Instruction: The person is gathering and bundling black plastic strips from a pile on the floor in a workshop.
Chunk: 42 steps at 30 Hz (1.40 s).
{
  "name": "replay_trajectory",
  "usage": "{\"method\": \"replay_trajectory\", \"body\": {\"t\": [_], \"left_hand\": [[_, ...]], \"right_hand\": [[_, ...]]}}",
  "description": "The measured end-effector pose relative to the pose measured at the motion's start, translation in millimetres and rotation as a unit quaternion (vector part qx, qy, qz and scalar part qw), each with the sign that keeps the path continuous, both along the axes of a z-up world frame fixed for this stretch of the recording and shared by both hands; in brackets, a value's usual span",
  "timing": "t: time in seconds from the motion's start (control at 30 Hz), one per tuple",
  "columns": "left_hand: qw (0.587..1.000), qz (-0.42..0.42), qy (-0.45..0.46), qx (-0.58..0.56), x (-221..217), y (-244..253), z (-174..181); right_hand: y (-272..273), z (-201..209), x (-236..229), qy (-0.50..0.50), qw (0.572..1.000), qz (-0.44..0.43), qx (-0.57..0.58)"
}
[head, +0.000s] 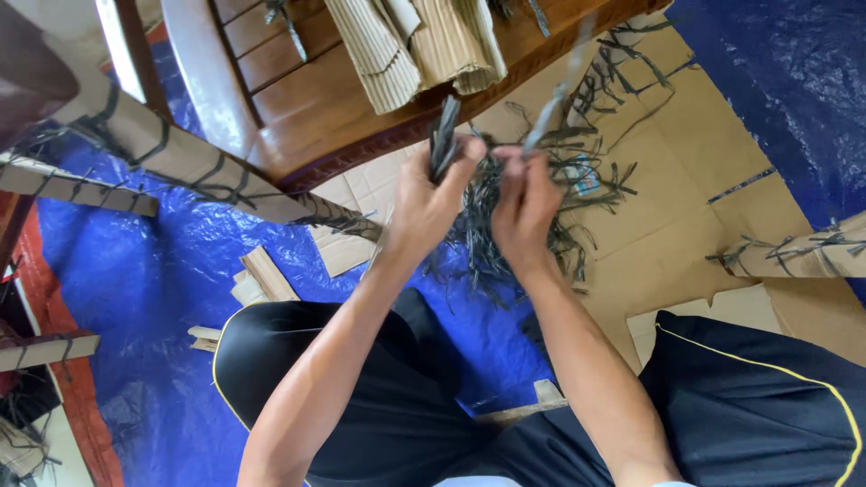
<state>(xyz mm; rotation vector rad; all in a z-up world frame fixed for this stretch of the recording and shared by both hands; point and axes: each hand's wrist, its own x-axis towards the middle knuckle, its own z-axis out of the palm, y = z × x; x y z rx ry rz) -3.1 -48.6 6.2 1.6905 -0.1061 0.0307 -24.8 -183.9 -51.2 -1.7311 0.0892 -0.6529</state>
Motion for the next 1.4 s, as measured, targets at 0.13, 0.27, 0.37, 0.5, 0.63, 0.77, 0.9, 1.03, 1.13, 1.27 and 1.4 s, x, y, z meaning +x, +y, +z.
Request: {"method": "replay_trajectory", "body": {"t": [0.13,0.27,0.37,0.5,0.63,0.77,0.9,1.03,1.13,1.27,1.4], "left_hand": [[0.999,-0.054,0.006,0.007,-8,8,26],[0.997,-0.059,0.031,0.023,-6,18,27],[1.0,-0.028,-0.01,0.005,0,25,13],[0.997,0.006,-0.079,0.002,3,35,11],[0.997,0.024,-0.079,0.011,2,39,18],[0.993,0.012,-0.116,0.003,1,39,10],[0.985,-0.026,-0.142,-0.099,-1,34,19],[0.979,-0.044,-0.038,-0.195,-4,39,20],[0.989,-0.045,-0.054,-0.127,-3,43,10],[0.996,-0.04,-0.041,-0.069,-3,41,10],[0.999,-0.039,-0.021,-0.013,-2,42,3]], "right_hand": [[15,13,-13,-0.082,0.984,0.097,-0.123],[23,15,-20,-0.142,0.958,0.161,-0.189],[28,8,-24,-0.093,0.953,0.186,-0.219],[37,6,-28,-0.088,0.95,0.202,-0.22],[42,-4,-29,-0.061,0.955,0.192,-0.217],[41,-22,-27,-0.065,0.957,0.175,-0.223],[31,-43,-19,-0.042,0.969,0.149,-0.194],[-1,-132,-2,-0.007,0.98,-0.005,-0.201],[-45,-206,8,0.334,0.938,-0.032,-0.085],[-89,-279,-3,0.19,0.923,-0.127,-0.309],[-95,-268,-11,0.331,0.907,-0.054,-0.254]]}}
